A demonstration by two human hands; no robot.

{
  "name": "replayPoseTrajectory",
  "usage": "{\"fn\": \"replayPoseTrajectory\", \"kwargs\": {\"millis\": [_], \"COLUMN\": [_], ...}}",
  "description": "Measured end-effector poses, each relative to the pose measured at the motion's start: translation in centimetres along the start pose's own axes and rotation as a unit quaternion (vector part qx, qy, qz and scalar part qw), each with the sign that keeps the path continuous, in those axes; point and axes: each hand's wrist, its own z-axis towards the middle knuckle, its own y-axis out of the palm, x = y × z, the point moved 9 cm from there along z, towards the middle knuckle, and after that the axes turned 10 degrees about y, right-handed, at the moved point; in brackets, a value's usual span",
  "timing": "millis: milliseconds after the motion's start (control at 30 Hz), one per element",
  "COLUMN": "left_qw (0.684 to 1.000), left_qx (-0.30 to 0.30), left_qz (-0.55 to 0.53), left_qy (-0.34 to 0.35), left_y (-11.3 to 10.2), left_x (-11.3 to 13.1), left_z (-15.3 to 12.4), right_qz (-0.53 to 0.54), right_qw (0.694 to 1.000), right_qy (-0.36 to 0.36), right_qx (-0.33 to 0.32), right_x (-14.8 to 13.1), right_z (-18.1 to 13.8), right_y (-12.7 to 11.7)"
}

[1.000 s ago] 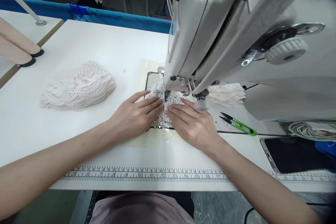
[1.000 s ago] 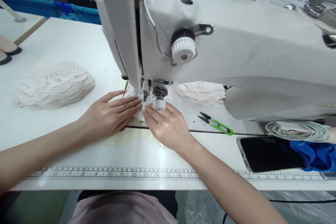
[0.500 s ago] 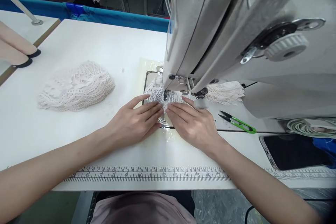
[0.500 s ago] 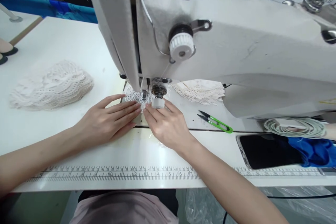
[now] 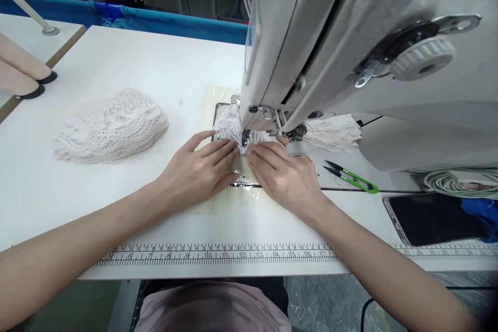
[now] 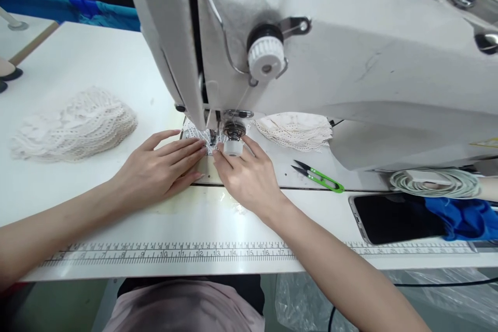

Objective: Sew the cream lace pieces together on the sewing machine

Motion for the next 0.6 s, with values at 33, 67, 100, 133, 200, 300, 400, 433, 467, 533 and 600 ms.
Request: {"fn": "replayPoseTrajectory", "kwargs": {"millis": [33, 67, 100, 133, 200, 300, 400, 433, 467, 533, 600], "left_qw": [1.0, 1.0, 1.0, 1.0, 1.0, 0.999, 0.997, 0.997, 0.996, 0.994, 0.992], "left_qx": [0.0, -0.002, -0.003, -0.004, -0.004, -0.007, -0.013, -0.015, -0.016, -0.021, -0.029], "left_qz": [-0.001, -0.003, -0.005, -0.006, -0.011, -0.026, -0.047, -0.054, -0.06, -0.07, -0.077], "left_qy": [-0.001, -0.003, -0.005, -0.01, -0.019, -0.033, -0.052, -0.059, -0.065, -0.075, -0.091], "left_y": [0.0, 0.1, 0.2, 0.3, 0.5, 0.9, 1.3, 1.3, 1.4, 1.6, 1.8], "left_x": [0.0, 0.0, -0.1, -0.2, -0.6, -1.2, -1.8, -2.0, -2.1, -2.3, -2.6], "left_z": [0.0, 0.0, 0.0, 0.0, 0.0, -0.1, -0.1, -0.1, -0.1, -0.1, -0.2], "right_qz": [-0.004, -0.007, -0.01, -0.011, -0.01, -0.017, -0.028, -0.028, -0.028, -0.024, -0.022], "right_qw": [1.0, 1.0, 1.0, 1.0, 1.0, 1.0, 0.999, 0.999, 0.999, 0.999, 0.999], "right_qy": [0.002, 0.003, 0.004, 0.006, 0.01, 0.018, 0.018, 0.017, 0.017, 0.017, 0.02], "right_qx": [0.0, 0.0, -0.001, -0.001, -0.004, -0.016, -0.027, -0.029, -0.031, -0.032, -0.032], "right_x": [0.0, 0.0, 0.0, 0.0, 0.1, 0.3, 0.5, 0.5, 0.5, 0.6, 0.7], "right_z": [0.0, 0.0, 0.1, 0.1, 0.2, 0.4, 0.4, 0.4, 0.4, 0.3, 0.3], "right_y": [0.0, -0.1, -0.1, -0.1, 0.0, 0.3, 0.6, 0.6, 0.5, 0.4, 0.2]}}
